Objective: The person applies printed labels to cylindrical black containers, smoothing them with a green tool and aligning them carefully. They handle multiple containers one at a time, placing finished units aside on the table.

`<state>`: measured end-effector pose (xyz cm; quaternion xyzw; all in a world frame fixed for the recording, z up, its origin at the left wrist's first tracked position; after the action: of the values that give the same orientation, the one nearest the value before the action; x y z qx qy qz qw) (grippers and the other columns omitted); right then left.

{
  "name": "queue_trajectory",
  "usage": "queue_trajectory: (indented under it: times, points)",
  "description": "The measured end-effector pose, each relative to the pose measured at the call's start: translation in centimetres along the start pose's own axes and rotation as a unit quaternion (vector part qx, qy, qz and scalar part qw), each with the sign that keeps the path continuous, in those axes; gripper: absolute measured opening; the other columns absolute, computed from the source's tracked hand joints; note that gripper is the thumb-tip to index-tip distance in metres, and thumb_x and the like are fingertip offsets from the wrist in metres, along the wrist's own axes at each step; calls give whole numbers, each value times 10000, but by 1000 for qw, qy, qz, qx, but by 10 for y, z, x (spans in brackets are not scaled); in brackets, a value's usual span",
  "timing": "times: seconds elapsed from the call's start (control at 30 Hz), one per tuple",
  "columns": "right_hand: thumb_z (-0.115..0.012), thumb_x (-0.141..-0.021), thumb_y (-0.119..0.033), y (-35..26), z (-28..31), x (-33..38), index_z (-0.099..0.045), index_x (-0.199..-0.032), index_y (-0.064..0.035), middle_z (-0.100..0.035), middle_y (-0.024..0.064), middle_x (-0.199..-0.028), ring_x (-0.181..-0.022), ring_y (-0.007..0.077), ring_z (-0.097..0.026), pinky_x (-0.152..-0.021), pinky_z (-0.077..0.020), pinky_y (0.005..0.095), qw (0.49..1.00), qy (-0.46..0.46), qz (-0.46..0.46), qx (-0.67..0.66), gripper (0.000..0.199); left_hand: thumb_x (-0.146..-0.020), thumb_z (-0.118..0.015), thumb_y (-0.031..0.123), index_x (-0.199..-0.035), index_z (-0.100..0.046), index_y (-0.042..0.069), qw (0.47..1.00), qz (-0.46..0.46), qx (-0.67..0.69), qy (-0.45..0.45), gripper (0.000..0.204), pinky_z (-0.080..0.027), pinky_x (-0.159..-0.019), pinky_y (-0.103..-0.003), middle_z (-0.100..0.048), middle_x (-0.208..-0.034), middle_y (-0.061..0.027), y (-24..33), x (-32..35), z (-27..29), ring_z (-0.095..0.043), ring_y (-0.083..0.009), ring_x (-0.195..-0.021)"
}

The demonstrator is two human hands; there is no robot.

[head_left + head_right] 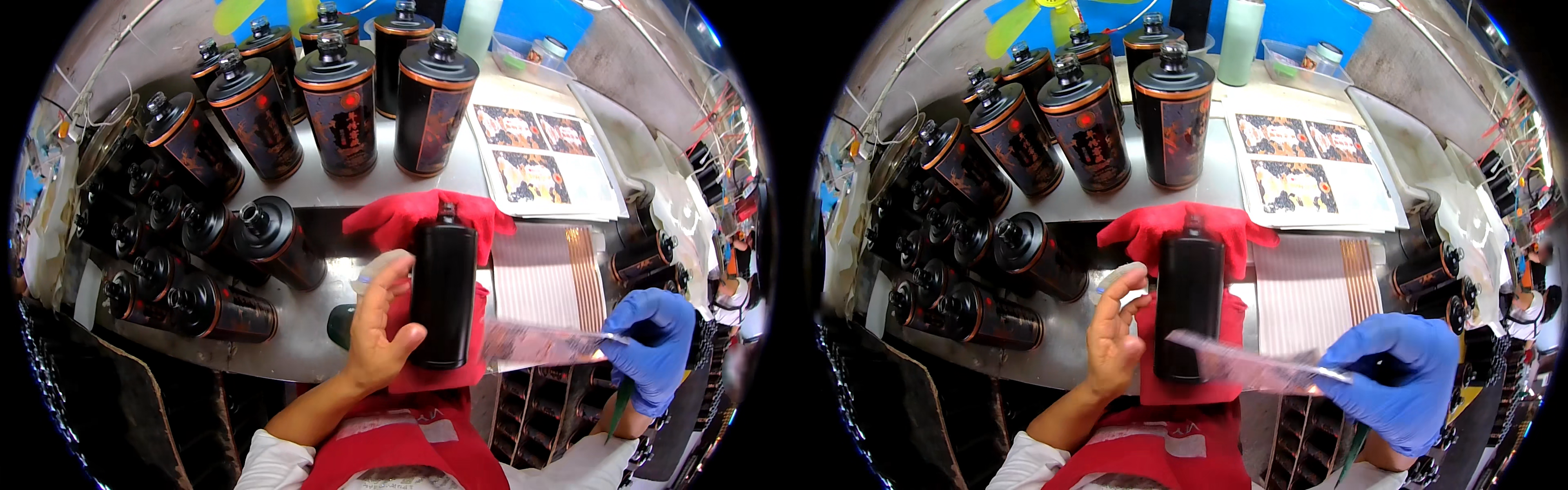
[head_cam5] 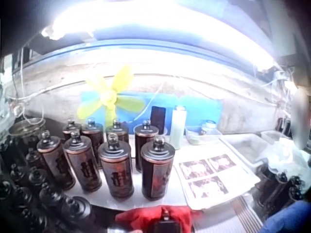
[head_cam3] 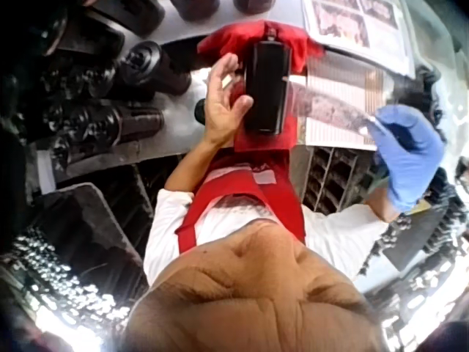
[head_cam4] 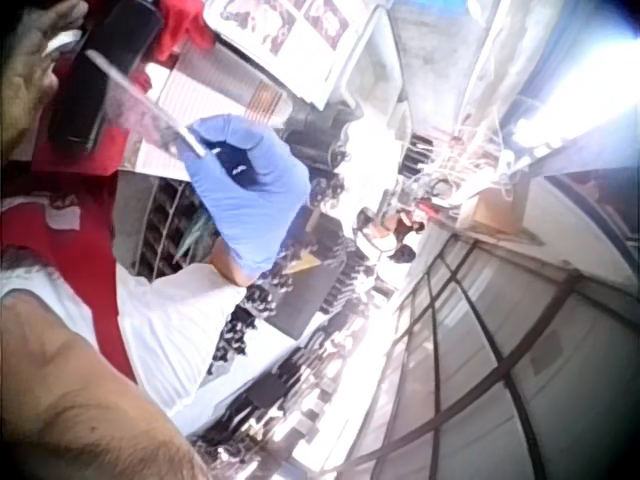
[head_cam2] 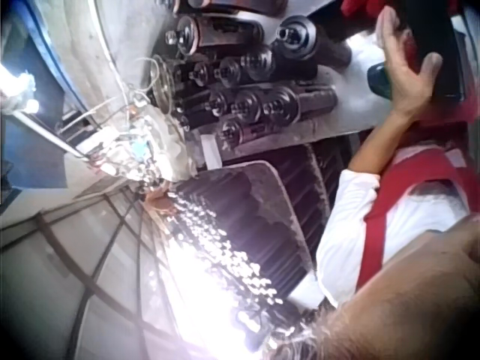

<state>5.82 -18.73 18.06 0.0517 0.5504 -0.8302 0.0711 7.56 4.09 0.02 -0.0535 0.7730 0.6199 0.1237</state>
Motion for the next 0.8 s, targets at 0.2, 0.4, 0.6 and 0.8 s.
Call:
queue_trajectory:
  times: [0.2,0.4,0.6,0.8]
  points:
    - [-696,-751,-50,52,-55,-6,-638,-860,25,-639,54,-718,-584,62,-574,-461,-411,170,953,-105,-269,-92,144,-867,-441,477,-1143,-547,-50,995,3,70,-71,605,-385,-889,-312,-600,-1073,-124,11,6,6,-528,-182,-1009]
    - [-691,-783,-100,125,-79,-32,-647,-887,15,-641,28,-788,-717,58,-561,-658,-453,192,952,-70,-265,-134,162,-865,-583,30,-933,-610,-32,988,128,51,62,96,-428,-657,-184,-615,-838,-12,-9,-17,-3,-539,-49,-714]
    - [-702,-786,-113,150,-87,-47,-649,-888,21,-640,25,-785,-715,57,-557,-655,-450,191,949,-52,-269,-158,177,-862,-623,82,-877,-632,-14,987,102,21,125,98,-464,-549,-190,-620,-747,-7,-25,-34,4,-558,-52,-651]
    - [-695,-792,-116,161,-91,-58,-652,-881,13,-634,19,-773,-709,46,-547,-645,-440,182,947,-54,-279,-151,163,-853,-633,83,-843,-628,-12,986,100,-5,131,96,-464,-565,-194,-615,-722,-5,-31,-44,8,-553,-54,-646]
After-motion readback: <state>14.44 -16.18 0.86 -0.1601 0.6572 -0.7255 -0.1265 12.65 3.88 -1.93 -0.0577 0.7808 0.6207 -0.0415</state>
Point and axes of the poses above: each hand's wrist, its own x-axis away from the middle knuckle, its own z-axis out of the back of the hand, y = z × x, the point moved 5 cm from there along -x, towards the middle knuckle
